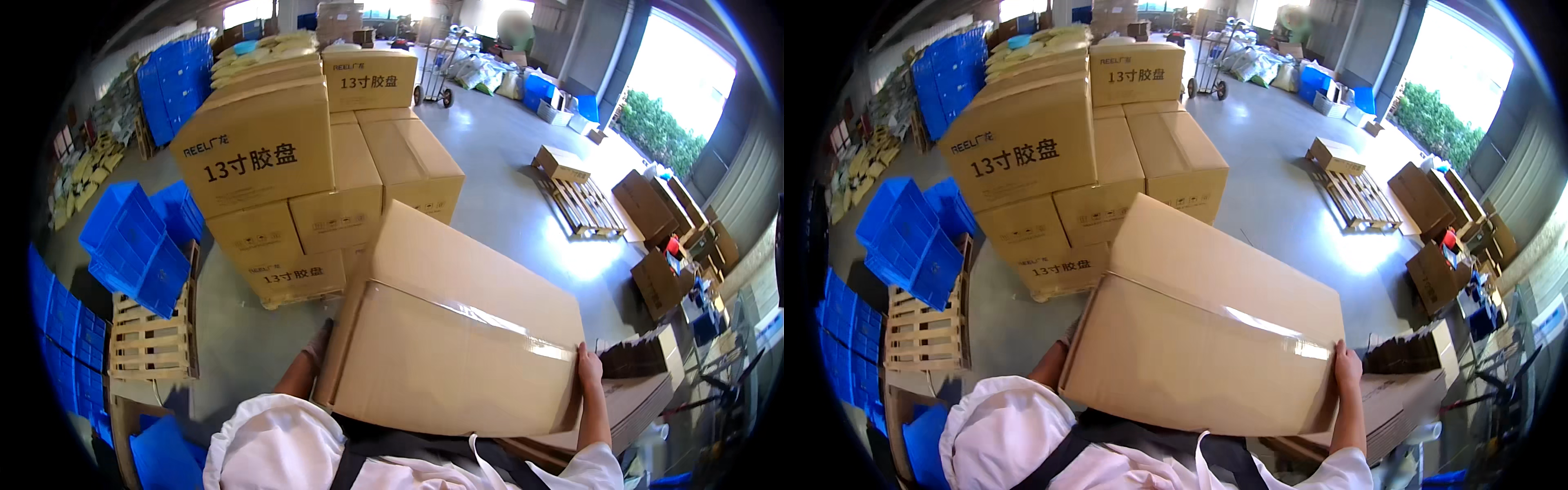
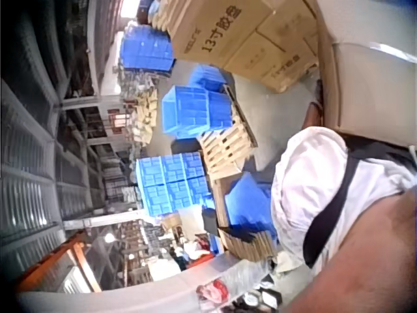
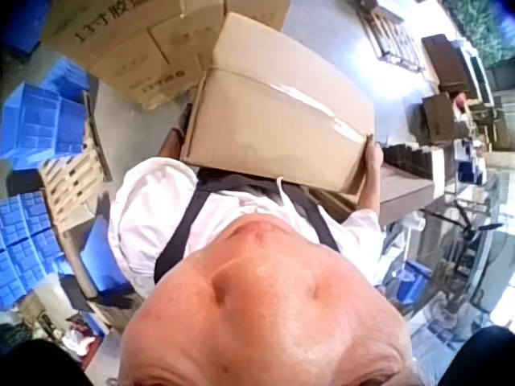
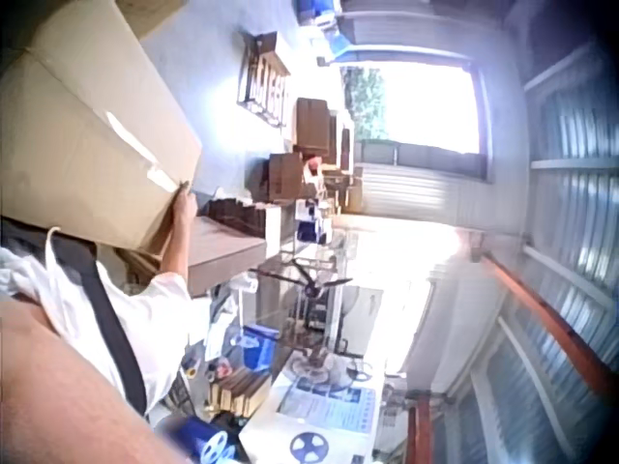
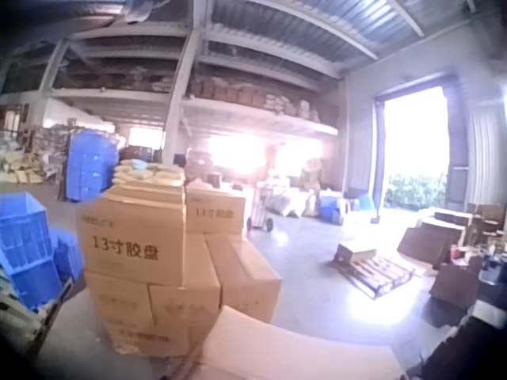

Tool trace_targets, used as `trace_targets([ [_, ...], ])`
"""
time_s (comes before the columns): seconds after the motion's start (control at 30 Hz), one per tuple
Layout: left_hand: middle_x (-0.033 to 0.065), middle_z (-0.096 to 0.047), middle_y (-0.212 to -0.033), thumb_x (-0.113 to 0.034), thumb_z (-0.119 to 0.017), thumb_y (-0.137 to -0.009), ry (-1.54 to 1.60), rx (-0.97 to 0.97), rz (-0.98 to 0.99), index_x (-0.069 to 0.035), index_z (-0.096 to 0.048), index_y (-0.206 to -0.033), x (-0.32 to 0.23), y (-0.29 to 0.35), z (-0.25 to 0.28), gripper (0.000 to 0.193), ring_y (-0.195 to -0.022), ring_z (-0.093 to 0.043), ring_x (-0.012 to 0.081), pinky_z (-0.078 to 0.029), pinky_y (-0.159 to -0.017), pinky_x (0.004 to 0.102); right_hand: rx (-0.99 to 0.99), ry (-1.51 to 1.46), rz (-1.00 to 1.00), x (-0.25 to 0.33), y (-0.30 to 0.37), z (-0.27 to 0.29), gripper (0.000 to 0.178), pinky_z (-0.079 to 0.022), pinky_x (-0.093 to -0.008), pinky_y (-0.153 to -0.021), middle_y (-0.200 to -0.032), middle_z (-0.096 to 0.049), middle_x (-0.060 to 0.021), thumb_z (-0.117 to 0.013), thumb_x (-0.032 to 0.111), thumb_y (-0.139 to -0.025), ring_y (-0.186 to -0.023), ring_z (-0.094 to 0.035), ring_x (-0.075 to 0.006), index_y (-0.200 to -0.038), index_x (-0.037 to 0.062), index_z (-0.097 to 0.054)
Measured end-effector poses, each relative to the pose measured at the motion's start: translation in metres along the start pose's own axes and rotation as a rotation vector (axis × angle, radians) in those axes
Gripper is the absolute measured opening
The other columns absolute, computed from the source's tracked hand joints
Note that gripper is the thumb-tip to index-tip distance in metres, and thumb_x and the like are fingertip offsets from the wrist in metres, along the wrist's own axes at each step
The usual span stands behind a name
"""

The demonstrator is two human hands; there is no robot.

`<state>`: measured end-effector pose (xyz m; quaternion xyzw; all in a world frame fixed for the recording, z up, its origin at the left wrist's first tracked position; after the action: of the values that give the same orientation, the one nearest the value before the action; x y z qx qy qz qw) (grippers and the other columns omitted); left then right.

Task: The person assembles a cardboard box and seals it with a tape dispenser. They then pick up blue plastic spools from a stack and place them one by one into the box.

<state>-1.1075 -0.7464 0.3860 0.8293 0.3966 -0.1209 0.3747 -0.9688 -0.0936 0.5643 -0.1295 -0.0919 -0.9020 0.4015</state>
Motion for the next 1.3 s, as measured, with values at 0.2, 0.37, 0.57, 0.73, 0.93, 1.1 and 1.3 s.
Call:
trace_targets([
  [0.2, 0.0121, -0.062, -0.118, -0.052, -0.042, -0.095, 0.021, -0.053, -0.093, -0.006, -0.054, -0.127, -0.044, -0.079, -0.027, 0.058, -0.105, -0.060, 0.0231, -0.045, -0.096, 0.0373, -0.066, -0.089, 0.281, 0.177, -0.198, 0.051, 0.071, -0.044, -0.0459, -0.082, -0.088, -0.065, -0.0254, -0.036, 0.062, -0.091, -0.090, -0.060, -0.0405, -0.088, -0.0027, -0.066],
  [0.37, 0.0122, -0.063, -0.117, -0.048, -0.044, -0.095, 0.111, -0.079, -0.171, -0.006, -0.055, -0.126, -0.055, -0.154, -0.054, 0.053, -0.105, -0.059, 0.0227, -0.045, -0.095, 0.0380, -0.159, -0.158, 0.462, 0.371, -0.332, 0.144, 0.073, -0.046, -0.0396, -0.072, -0.078, -0.067, -0.0180, -0.046, 0.070, -0.082, -0.077, -0.064, -0.0290, -0.081, 0.0003, -0.067],
  [0.57, 0.0124, -0.063, -0.116, -0.043, -0.046, -0.095, 0.306, -0.106, -0.260, -0.007, -0.056, -0.125, -0.044, -0.271, -0.133, 0.047, -0.106, -0.059, 0.0223, -0.046, -0.094, 0.0389, -0.235, 0.065, 1.049, 0.681, -0.393, 0.216, 0.071, -0.047, -0.0437, -0.084, -0.093, -0.067, -0.0235, -0.046, 0.068, -0.083, -0.091, -0.064, -0.0365, -0.102, 0.0022, -0.067],
  [0.73, 0.0125, -0.063, -0.115, -0.039, -0.049, -0.096, 0.720, 0.278, -0.518, -0.008, -0.056, -0.124, -0.041, -0.424, -0.300, 0.043, -0.106, -0.058, 0.0219, -0.047, -0.093, 0.0397, 0.238, -0.353, 1.598, 0.741, -0.403, 0.166, 0.066, -0.031, -0.0352, -0.106, -0.137, -0.046, -0.0160, -0.046, 0.053, -0.092, -0.127, -0.042, -0.0279, -0.138, 0.0061, -0.043],
  [0.93, 0.0041, -0.066, -0.098, -0.021, -0.057, -0.090, -0.286, -0.269, -0.359, -0.004, -0.064, -0.104, 0.011, -0.484, -0.351, 0.023, -0.089, -0.062, 0.0166, -0.051, -0.079, 0.0292, 0.858, -1.498, 0.902, 0.572, -0.576, -0.017, 0.073, -0.023, -0.0381, -0.112, -0.150, -0.031, -0.0061, -0.031, 0.062, -0.094, -0.138, -0.027, -0.0236, -0.146, 0.0099, -0.029],
  [1.1, -0.0003, -0.060, -0.077, -0.054, -0.041, -0.094, 0.262, -1.041, -0.862, -0.019, -0.057, -0.102, -0.089, -0.412, -0.215, 0.040, -0.066, -0.056, 0.0121, -0.045, -0.056, 0.0304, 0.618, -1.914, 0.291, 0.547, -0.644, -0.051, 0.071, -0.024, -0.0385, -0.111, -0.146, -0.034, -0.0066, -0.028, 0.063, -0.095, -0.135, -0.031, -0.0242, -0.141, 0.0099, -0.035],
  [1.3, 0.0081, -0.058, -0.118, -0.050, -0.039, -0.095, 0.061, -1.024, -1.013, -0.010, -0.049, -0.126, -0.215, -0.438, -0.299, 0.051, -0.102, -0.057, 0.0212, -0.047, -0.081, 0.0359, 1.189, -1.729, 0.560, 0.552, -0.676, -0.116, 0.060, -0.028, -0.0368, -0.108, -0.140, -0.045, -0.0051, -0.026, 0.050, -0.100, -0.128, -0.041, -0.0205, -0.138, 0.0064, -0.040],
])
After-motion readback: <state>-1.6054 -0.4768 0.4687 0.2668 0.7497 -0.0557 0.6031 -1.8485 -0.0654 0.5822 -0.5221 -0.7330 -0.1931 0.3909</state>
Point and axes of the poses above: each hand's wrist, its own y-axis away from the middle knuckle, its own z-axis out of the back of the hand, x = y × z, the point moved 4 cm from there along -y, towards the middle knuckle
